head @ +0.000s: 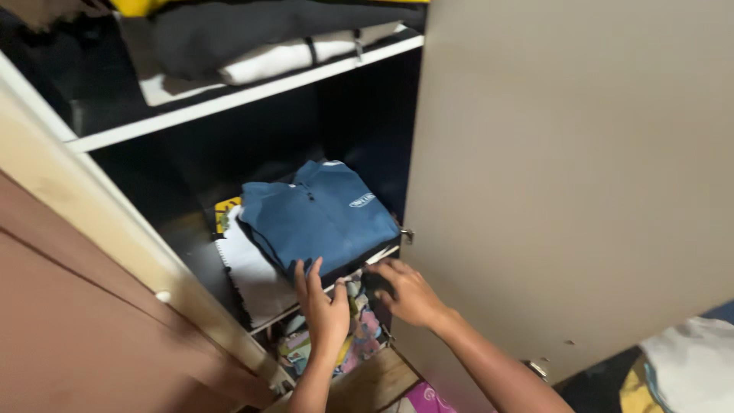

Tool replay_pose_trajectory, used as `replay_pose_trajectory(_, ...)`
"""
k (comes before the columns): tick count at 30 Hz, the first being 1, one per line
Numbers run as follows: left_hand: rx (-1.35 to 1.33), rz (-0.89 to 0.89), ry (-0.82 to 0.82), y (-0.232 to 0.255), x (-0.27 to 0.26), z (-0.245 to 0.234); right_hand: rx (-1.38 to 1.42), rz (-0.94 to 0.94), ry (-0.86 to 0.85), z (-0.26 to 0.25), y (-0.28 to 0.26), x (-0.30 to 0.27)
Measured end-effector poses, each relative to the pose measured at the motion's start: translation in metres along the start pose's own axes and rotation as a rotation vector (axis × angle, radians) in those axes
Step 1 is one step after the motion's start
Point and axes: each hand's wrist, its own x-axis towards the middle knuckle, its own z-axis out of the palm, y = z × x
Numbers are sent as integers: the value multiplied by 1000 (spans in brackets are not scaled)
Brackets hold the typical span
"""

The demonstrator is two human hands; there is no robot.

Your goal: The person removes various pieces of folded clothing from a closet shelf and places them onto a bed one at a time.

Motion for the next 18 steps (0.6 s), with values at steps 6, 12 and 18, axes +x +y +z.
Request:
replay_pose_trajectory(6, -74, -95, -112, -53, 19, 12, -323, -108, 61, 54, 1, 78)
replay_pose_trajectory(12, -79, -31, -99, -70, 18, 7, -488, -208, 112, 83, 23, 109)
replay_pose_trajectory(18, -26, -60, -120, -64, 23, 1, -502, -225, 132, 83, 12, 121)
